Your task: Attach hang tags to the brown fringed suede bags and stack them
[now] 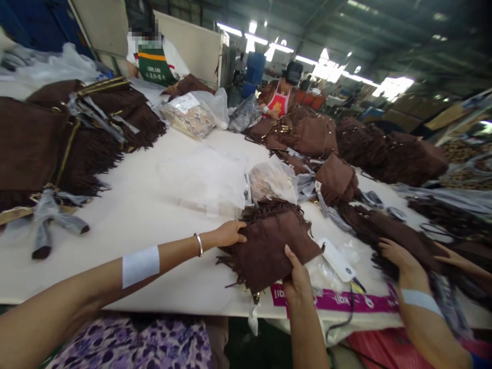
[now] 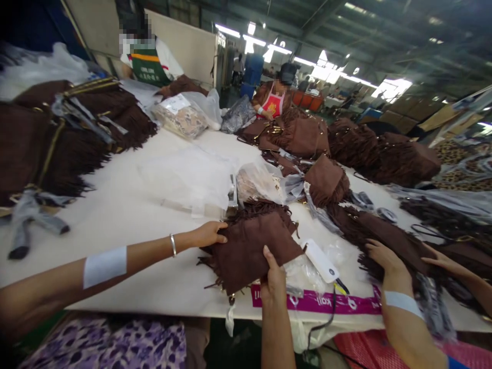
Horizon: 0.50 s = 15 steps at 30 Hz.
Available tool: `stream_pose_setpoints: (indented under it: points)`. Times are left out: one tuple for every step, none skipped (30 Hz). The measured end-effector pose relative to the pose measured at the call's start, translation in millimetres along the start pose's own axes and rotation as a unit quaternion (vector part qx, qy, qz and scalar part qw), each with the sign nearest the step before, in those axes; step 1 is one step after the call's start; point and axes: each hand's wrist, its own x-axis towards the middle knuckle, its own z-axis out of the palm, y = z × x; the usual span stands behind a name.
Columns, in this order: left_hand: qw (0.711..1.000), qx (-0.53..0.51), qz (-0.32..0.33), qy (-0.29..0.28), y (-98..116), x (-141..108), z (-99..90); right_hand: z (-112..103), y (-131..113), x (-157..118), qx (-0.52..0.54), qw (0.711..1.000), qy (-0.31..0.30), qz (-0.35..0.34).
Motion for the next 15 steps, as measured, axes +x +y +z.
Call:
stream_pose_setpoints:
  points:
    - [1.000, -0.011, 0.003, -0.005, 1, -4, -2.8, 2, -1, -3, -0.002, 1.000, -0.003, -0.012]
    - [1.000, -0.019, 0.007, -0.010, 2, -8, -5.7, 5, -3, -8, -0.004, 1.000, -0.009, -0.026]
    - [0.999, -0.030, 0.010, -0.014, 3, -13, -8.7, 9, -5, -13, -0.007, 0.999, -0.016, -0.041]
    - [0.999, -0.050, 0.010, -0.017, 5, -17, -12.0, 14, -8, -20, -0.012, 0.998, -0.025, -0.057]
    - [0.996, -0.082, 0.010, -0.019, 8, -21, -15.8, 20, -11, -28, -0.016, 0.997, -0.034, -0.074]
    - [0.992, -0.125, 0.010, -0.019, 12, -26, -20.2, 27, -14, -36, -0.020, 0.995, -0.044, -0.091]
    - [0.985, -0.173, 0.012, -0.019, 16, -30, -25.5, 34, -17, -45, -0.026, 0.992, -0.056, -0.108]
    - [0.974, -0.223, 0.019, -0.021, 21, -35, -31.7, 42, -21, -55, -0.036, 0.989, -0.072, -0.125]
    - [0.962, -0.270, 0.032, -0.026, 27, -41, -39.0, 51, -24, -65, -0.050, 0.984, -0.092, -0.143]
    - [0.949, -0.309, 0.048, -0.036, 32, -49, -47.2, 60, -28, -77, -0.067, 0.978, -0.115, -0.162]
    - [0.935, -0.347, 0.062, -0.047, 37, -58, -56.1, 70, -32, -89, -0.086, 0.970, -0.139, -0.181]
    - [0.919, -0.383, 0.068, -0.056, 41, -70, -65.3, 81, -35, -102, -0.106, 0.962, -0.161, -0.194]
    - [0.904, -0.419, 0.065, -0.056, 45, -85, -74.1, 92, -36, -116, -0.127, 0.956, -0.177, -0.197]
    - [0.890, -0.450, 0.055, -0.045, 47, -102, -82.2, 104, -36, -130, -0.148, 0.952, -0.184, -0.196]
    - [0.879, -0.475, 0.039, -0.027, 48, -120, -89.2, 117, -34, -144, -0.168, 0.948, -0.191, -0.192]
